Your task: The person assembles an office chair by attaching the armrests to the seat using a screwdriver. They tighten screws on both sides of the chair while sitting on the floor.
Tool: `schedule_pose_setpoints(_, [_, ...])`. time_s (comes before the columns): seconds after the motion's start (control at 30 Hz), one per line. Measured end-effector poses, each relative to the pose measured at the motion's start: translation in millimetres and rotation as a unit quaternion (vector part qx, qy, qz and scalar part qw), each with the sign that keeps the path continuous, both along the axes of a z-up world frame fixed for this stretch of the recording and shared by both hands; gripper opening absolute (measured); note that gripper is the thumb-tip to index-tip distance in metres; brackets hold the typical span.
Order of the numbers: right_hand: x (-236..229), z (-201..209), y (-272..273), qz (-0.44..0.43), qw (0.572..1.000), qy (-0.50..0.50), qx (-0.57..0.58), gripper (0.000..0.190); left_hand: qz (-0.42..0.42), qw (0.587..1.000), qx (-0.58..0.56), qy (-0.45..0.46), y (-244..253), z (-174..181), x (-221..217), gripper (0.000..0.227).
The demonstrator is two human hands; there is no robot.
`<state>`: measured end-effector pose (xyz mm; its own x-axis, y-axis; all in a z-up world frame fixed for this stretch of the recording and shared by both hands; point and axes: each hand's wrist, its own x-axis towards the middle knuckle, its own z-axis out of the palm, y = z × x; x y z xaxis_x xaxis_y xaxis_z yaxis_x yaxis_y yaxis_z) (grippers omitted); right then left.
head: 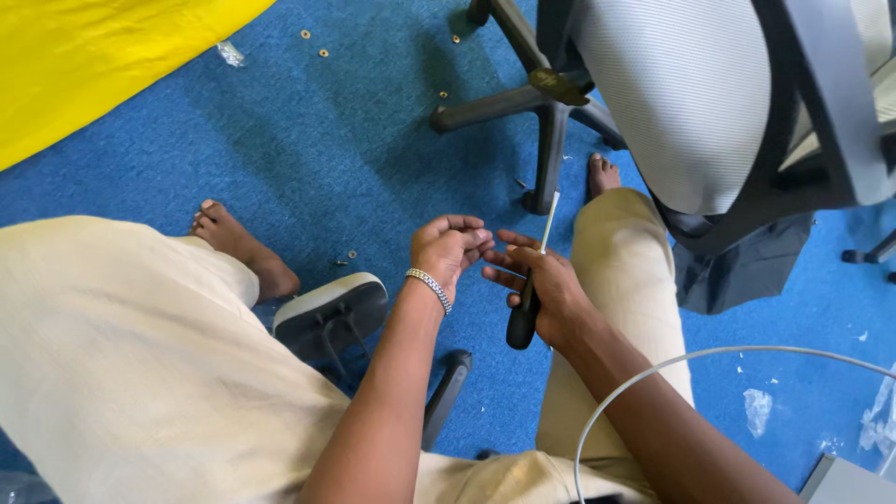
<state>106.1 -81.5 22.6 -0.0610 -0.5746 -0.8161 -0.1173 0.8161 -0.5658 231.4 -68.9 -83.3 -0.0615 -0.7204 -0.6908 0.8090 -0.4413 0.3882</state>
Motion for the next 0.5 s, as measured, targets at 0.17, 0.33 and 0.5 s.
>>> schedule_pose_setpoints(0.17, [-40,3,-5,-0.002,0.999,-0.050,-0.017,0.038,0.044,0.999,-0.030,-0.002,3,23,-33,0.009])
schedule_pose_setpoints(0.33, [-79,22,-5,0.038,0.997,-0.062,-0.038,0.038,0.110,0.990,-0.073,0.046,2,39,-67,0.011])
schedule_pose_setpoints(0.5, [-116,45,0,0.170,0.983,-0.046,-0.050,0.037,0.170,0.979,-0.110,0.038,-2,49,-103,0.013])
